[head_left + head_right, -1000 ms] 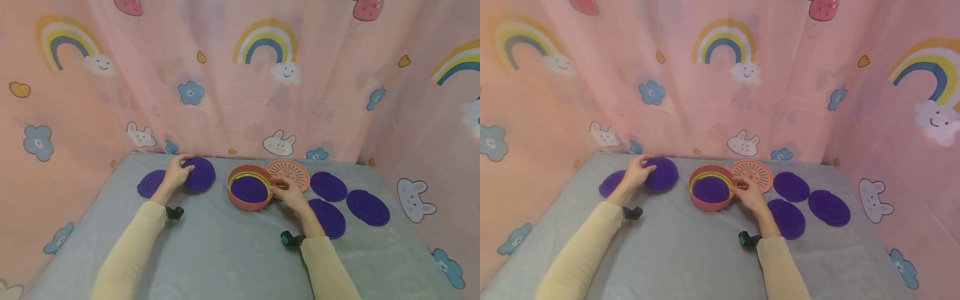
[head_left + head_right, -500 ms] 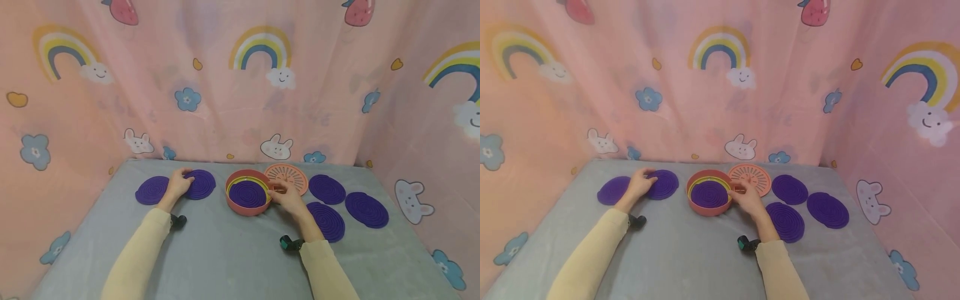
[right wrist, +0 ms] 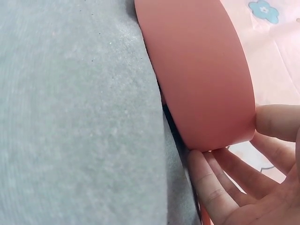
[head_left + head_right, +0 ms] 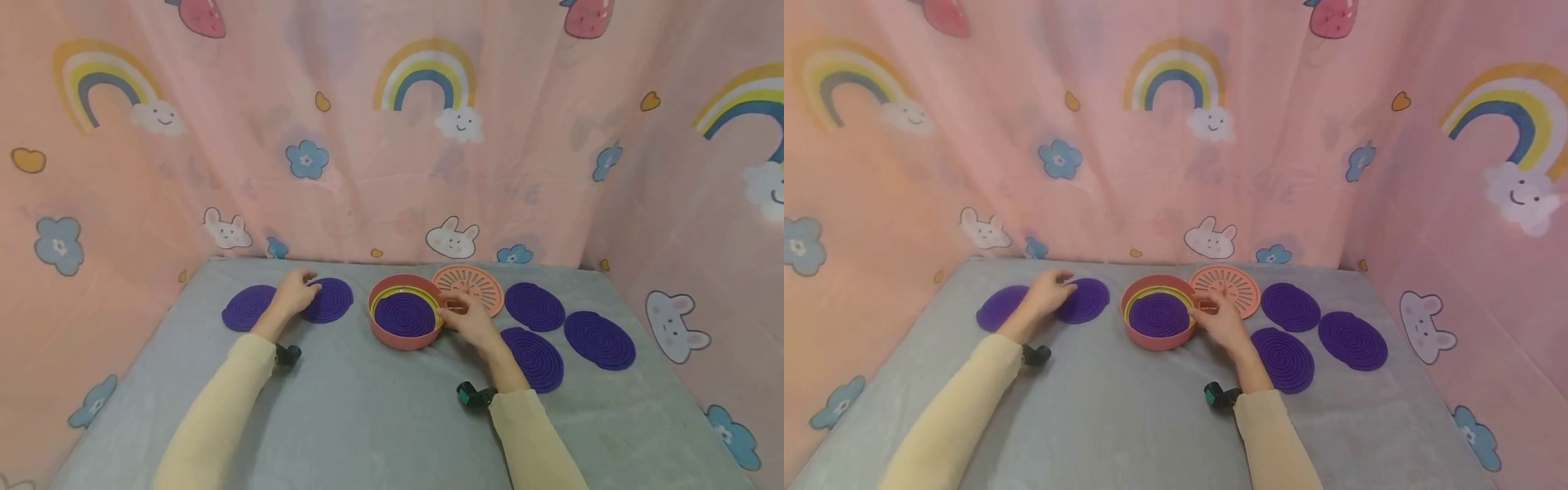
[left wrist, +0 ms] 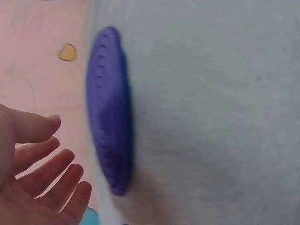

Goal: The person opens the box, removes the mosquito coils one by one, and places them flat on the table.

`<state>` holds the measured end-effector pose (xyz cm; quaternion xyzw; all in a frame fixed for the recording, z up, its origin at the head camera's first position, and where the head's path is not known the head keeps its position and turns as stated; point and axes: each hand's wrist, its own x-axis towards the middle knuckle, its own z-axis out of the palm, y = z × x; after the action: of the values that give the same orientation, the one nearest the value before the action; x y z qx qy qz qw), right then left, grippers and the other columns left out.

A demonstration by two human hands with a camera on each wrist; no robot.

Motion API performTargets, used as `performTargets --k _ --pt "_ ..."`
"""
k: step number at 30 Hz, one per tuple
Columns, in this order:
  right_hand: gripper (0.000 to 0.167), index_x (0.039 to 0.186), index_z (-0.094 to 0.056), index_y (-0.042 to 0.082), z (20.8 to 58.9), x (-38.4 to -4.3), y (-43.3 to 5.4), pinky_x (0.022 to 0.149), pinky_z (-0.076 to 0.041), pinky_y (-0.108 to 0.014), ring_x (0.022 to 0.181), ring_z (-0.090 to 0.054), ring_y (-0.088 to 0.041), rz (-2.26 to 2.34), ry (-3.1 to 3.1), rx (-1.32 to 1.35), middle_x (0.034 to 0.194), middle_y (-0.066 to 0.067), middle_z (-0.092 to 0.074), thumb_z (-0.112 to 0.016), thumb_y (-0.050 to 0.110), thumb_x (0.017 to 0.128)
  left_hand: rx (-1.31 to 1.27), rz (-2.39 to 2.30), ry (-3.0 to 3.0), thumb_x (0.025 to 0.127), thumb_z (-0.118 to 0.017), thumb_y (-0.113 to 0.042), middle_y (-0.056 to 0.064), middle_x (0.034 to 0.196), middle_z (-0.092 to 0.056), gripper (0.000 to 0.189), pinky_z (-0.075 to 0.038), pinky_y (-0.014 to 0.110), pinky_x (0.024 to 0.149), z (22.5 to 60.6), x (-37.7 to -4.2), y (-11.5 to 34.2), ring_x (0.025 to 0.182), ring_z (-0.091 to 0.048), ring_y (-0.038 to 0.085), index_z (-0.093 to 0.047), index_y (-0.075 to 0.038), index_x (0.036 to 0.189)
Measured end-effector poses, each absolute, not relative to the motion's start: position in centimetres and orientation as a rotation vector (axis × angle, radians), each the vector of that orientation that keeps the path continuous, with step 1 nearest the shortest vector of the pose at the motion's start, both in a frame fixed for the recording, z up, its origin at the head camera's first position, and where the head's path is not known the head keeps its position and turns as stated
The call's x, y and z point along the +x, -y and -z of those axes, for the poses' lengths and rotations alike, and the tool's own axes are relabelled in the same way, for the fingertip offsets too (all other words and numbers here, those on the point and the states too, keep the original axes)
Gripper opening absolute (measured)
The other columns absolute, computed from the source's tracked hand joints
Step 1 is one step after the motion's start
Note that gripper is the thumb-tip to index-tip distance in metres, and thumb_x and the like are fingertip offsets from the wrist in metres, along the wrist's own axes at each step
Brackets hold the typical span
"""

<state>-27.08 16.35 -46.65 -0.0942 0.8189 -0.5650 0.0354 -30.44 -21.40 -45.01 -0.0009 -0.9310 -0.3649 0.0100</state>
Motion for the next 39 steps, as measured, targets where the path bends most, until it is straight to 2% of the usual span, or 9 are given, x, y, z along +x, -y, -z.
performTargets --k 5,11,21,30,36,39 --pt "0.040 0.136 -0.061 0.002 46.5 -27.0 -16.6 0.093 -0.054 -0.045 0.124 -0.056 -0.043 1.722 -2.548 -0.291 0.136 -0.024 -0.058 -0.068 0.015 0.099 -0.072 1.135 2.898 0.101 -0.060 -0.016 0.025 0.142 -0.055 0.043 -0.041 0.056 0.109 43.1 -30.1 20.5 0.134 -0.048 0.043 -0.056 0.005 0.138" --pt "0.040 0.137 -0.061 0.003 46.2 -26.9 -16.8 0.096 -0.052 -0.049 0.126 -0.055 -0.042 1.704 -2.552 -0.262 0.138 -0.023 -0.057 -0.068 0.014 0.099 -0.162 1.167 2.878 0.100 -0.063 -0.019 0.022 0.135 -0.061 0.040 -0.047 0.053 0.103 41.3 -29.4 18.9 0.126 -0.057 0.038 -0.061 0.002 0.134" --pt "0.041 0.138 -0.060 0.002 46.5 -26.8 -17.1 0.098 -0.052 -0.050 0.126 -0.055 -0.042 1.714 -2.544 -0.265 0.138 -0.024 -0.057 -0.068 0.015 0.099 -0.338 1.222 2.902 0.102 -0.063 -0.025 0.015 0.133 -0.064 0.038 -0.051 0.048 0.099 39.9 -28.9 15.0 0.120 -0.061 0.032 -0.063 -0.003 0.134" --pt "0.041 0.137 -0.061 0.003 46.4 -26.7 -16.3 0.102 -0.048 -0.055 0.127 -0.054 -0.044 1.719 -2.529 -0.283 0.139 -0.026 -0.056 -0.068 0.015 0.099 -0.450 1.333 2.884 0.102 -0.063 -0.026 0.011 0.124 -0.067 0.035 -0.056 0.042 0.089 40.1 -28.6 11.9 0.113 -0.064 0.028 -0.065 -0.004 0.129" --pt "0.040 0.137 -0.060 -0.001 45.9 -26.7 -15.9 0.099 -0.050 -0.053 0.126 -0.055 -0.045 1.720 -2.514 -0.265 0.138 -0.028 -0.056 -0.067 0.010 0.099 -0.516 1.310 2.907 0.102 -0.064 -0.027 0.011 0.124 -0.067 0.034 -0.055 0.042 0.092 40.9 -29.2 10.3 0.115 -0.064 0.028 -0.067 -0.005 0.128" --pt "0.040 0.136 -0.062 0.004 46.9 -27.3 -16.3 0.098 -0.052 -0.049 0.126 -0.056 -0.042 1.727 -2.521 -0.270 0.138 -0.024 -0.058 -0.069 0.013 0.098 -0.535 1.278 2.928 0.102 -0.064 -0.028 0.010 0.125 -0.067 0.034 -0.053 0.043 0.096 41.4 -29.7 9.4 0.117 -0.062 0.028 -0.067 -0.006 0.128"
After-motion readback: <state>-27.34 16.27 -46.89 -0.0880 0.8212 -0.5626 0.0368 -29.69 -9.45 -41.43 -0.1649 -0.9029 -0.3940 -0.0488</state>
